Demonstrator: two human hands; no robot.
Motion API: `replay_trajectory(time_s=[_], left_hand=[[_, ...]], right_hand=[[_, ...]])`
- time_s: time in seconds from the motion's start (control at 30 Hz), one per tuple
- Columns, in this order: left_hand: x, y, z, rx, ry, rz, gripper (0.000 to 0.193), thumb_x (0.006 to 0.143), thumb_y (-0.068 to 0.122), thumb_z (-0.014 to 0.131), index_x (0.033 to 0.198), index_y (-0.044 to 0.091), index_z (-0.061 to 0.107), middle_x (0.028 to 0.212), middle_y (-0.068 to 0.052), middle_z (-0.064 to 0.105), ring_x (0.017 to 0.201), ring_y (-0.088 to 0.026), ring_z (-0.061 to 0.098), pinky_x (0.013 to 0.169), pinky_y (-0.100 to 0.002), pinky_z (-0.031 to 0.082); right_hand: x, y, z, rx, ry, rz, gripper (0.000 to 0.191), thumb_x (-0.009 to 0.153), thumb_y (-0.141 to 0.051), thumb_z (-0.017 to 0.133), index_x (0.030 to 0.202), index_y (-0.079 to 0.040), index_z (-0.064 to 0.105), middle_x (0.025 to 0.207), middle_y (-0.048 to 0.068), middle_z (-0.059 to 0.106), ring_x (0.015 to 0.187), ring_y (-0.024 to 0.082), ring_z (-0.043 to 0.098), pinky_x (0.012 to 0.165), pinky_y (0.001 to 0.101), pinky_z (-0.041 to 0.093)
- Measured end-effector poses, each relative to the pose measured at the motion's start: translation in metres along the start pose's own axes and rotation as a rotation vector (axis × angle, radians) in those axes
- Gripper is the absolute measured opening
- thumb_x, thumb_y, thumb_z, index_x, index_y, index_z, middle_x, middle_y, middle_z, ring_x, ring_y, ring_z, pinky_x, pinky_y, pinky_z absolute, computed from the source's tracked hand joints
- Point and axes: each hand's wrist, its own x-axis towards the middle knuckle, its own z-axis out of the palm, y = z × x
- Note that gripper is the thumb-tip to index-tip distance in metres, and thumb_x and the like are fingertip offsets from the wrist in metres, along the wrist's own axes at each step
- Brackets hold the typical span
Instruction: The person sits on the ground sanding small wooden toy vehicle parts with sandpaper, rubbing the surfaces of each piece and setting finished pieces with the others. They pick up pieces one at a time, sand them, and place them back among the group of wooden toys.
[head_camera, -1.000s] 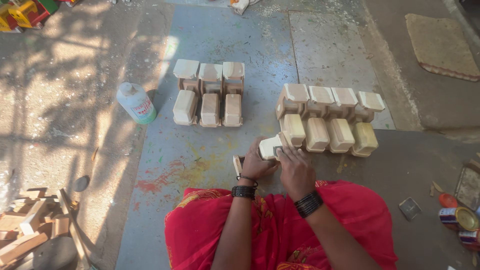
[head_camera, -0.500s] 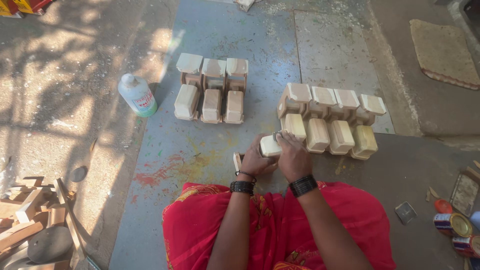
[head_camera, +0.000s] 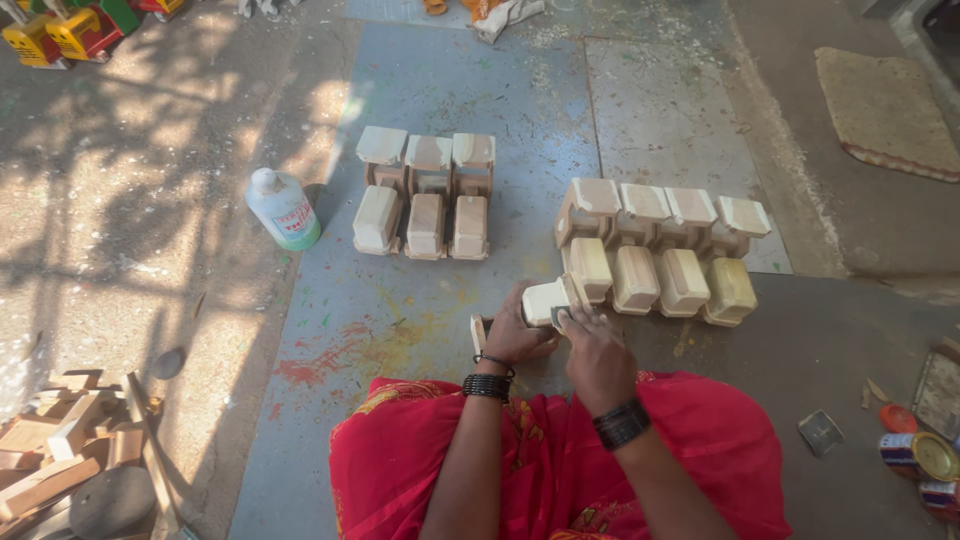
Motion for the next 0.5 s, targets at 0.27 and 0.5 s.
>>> replay_trajectory(time_s=[0.27,0.5], left_hand=[[0.0005,-0.0051,0.0011,0.023,-0.023,-0.084,0.071,0.064,0.019,0.085,0.129,0.012,0.056,0.113,-0.015,0.071,0.107,-0.031,0.070,0.090,-0.040,0.056],[-0.0014,-0.0047,0.0052,-0.038,-0.057,-0.065,0.065,0.070,0.019,0.081,0.129,0.012,0.057,0.113,-0.015,0.073,0.108,-0.031,0.073,0.091,-0.040,0.058]], right_hand=[[0.0070,-0.0038,0.0072,0.079,0.007,-0.013,0.039,0.084,-0.003,0.061,0.121,-0.006,0.071,0.132,0.018,0.068,0.129,0.032,0.060,0.108,0.0429,0.046],[0.0103,-0.0080,0.0063,0.088,0.072,0.012,0.041,0.088,0.000,0.057,0.125,-0.007,0.072,0.137,0.015,0.066,0.134,0.031,0.058,0.113,0.0416,0.045]])
